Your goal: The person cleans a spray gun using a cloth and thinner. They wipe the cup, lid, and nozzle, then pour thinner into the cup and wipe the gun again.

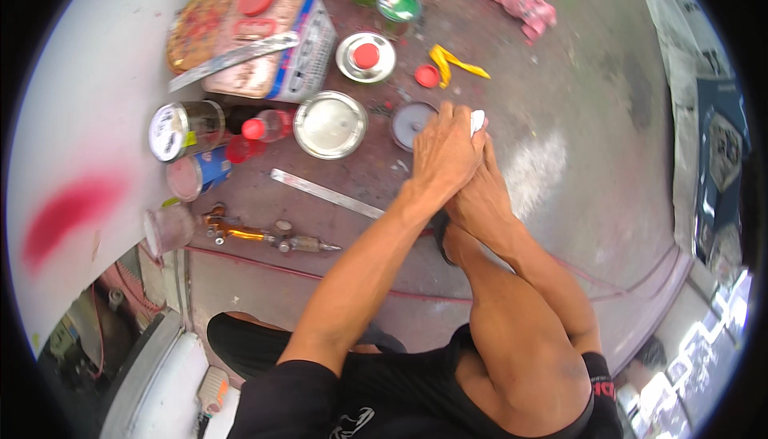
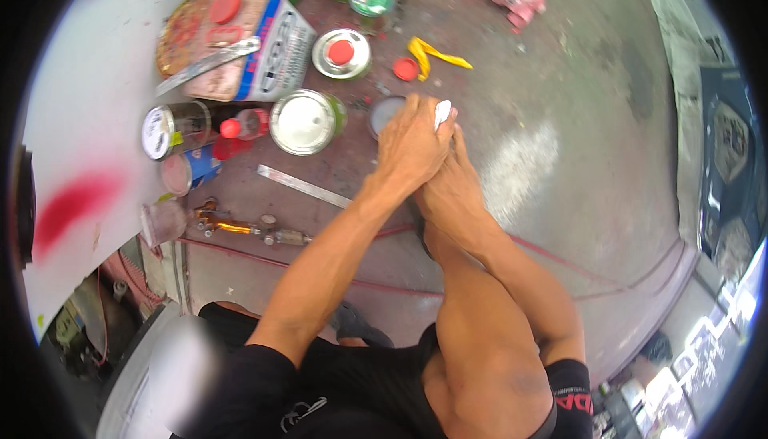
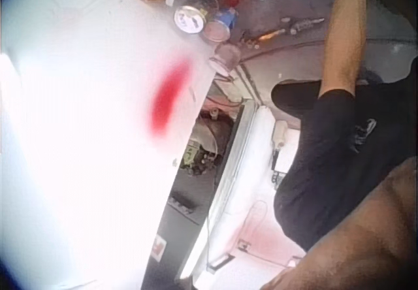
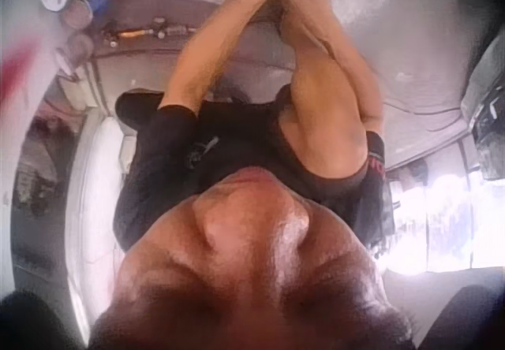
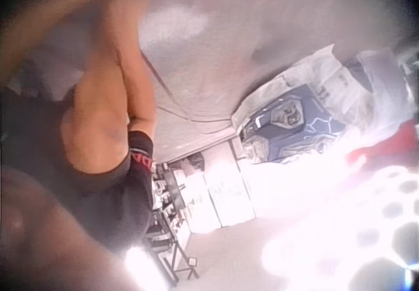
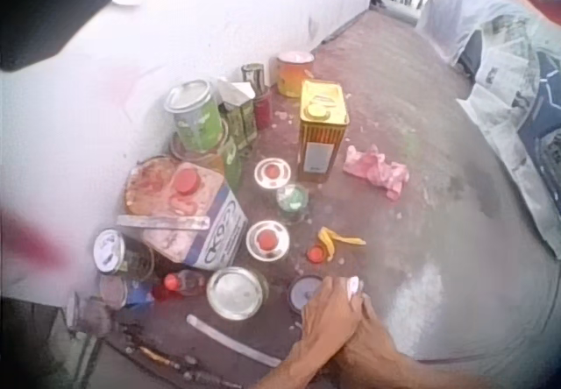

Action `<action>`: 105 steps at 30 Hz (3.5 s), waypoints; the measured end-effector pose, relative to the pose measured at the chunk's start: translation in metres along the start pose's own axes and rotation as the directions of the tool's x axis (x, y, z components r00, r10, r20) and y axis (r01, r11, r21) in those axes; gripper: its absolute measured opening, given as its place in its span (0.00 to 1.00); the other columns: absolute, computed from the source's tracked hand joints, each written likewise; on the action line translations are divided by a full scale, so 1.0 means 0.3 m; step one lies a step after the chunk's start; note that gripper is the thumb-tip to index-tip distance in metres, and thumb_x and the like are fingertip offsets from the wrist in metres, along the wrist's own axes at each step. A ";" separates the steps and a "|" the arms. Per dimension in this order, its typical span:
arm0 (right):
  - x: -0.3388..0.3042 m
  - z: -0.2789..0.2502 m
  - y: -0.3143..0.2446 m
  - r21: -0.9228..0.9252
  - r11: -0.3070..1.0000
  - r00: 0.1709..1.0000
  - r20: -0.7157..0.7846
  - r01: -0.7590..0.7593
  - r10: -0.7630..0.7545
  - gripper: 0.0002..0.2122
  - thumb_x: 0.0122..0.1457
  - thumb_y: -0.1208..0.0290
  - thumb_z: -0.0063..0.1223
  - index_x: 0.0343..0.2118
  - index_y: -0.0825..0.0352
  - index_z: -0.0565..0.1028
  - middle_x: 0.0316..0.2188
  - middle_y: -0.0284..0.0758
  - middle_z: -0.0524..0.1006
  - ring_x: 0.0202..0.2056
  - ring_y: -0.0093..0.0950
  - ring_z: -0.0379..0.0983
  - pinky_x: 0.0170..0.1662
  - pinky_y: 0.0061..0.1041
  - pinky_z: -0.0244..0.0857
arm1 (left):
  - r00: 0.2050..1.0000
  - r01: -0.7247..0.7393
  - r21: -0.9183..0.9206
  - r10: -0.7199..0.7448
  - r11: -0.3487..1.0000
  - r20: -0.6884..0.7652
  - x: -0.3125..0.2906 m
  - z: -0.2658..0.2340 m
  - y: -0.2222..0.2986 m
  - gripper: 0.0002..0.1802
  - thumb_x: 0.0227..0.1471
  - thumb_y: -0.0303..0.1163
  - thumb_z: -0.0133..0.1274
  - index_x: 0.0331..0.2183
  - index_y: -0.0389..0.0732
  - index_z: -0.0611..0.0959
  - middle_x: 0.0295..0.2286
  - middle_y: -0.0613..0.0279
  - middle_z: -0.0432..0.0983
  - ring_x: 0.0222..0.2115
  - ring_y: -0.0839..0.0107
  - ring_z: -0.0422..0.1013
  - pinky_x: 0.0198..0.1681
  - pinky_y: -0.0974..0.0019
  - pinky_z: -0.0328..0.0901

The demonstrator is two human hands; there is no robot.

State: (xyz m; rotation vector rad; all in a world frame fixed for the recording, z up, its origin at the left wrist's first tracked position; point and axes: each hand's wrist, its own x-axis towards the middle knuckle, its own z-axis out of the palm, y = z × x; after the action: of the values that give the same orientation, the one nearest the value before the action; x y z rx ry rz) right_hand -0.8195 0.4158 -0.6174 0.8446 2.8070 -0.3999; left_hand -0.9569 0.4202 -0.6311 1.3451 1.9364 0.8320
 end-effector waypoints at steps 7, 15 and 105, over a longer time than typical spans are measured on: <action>0.025 -0.194 -0.010 0.567 0.811 0.976 -0.216 0.145 -0.024 0.39 0.53 0.65 0.66 0.69 0.73 0.70 0.73 0.51 0.67 0.79 0.49 0.49 0.79 0.57 0.41 | 0.772 0.545 -0.815 -0.498 0.198 0.395 0.102 -0.058 -0.095 0.27 0.73 0.54 0.50 0.40 0.38 0.84 0.30 0.58 0.83 0.29 0.63 0.81 0.35 0.56 0.74; 0.072 -0.187 0.013 0.175 0.962 0.977 -0.009 0.211 -0.213 0.37 0.50 0.63 0.68 0.65 0.72 0.74 0.68 0.47 0.73 0.75 0.47 0.57 0.80 0.53 0.43 | 0.941 -0.115 -0.422 -0.037 0.899 -0.335 0.010 -0.082 -0.065 0.32 0.75 0.55 0.44 0.42 0.33 0.84 0.31 0.60 0.84 0.31 0.56 0.82 0.40 0.46 0.74; 0.112 -0.729 0.512 0.484 0.856 0.397 -0.833 0.182 0.386 0.34 0.53 0.68 0.74 0.63 0.73 0.73 0.54 0.42 0.80 0.52 0.34 0.78 0.60 0.37 0.71 | 0.705 0.557 -0.398 -0.668 0.729 -0.237 -0.931 -0.527 -0.520 0.17 0.69 0.32 0.57 0.57 0.41 0.81 0.42 0.56 0.81 0.35 0.73 0.76 0.40 0.66 0.72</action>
State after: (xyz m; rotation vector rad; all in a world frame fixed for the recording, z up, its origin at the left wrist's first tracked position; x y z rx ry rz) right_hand -0.7819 0.6232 -0.4498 1.8751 3.6479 -0.9381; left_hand -1.0890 0.0890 -0.6193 0.2928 2.2253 1.0092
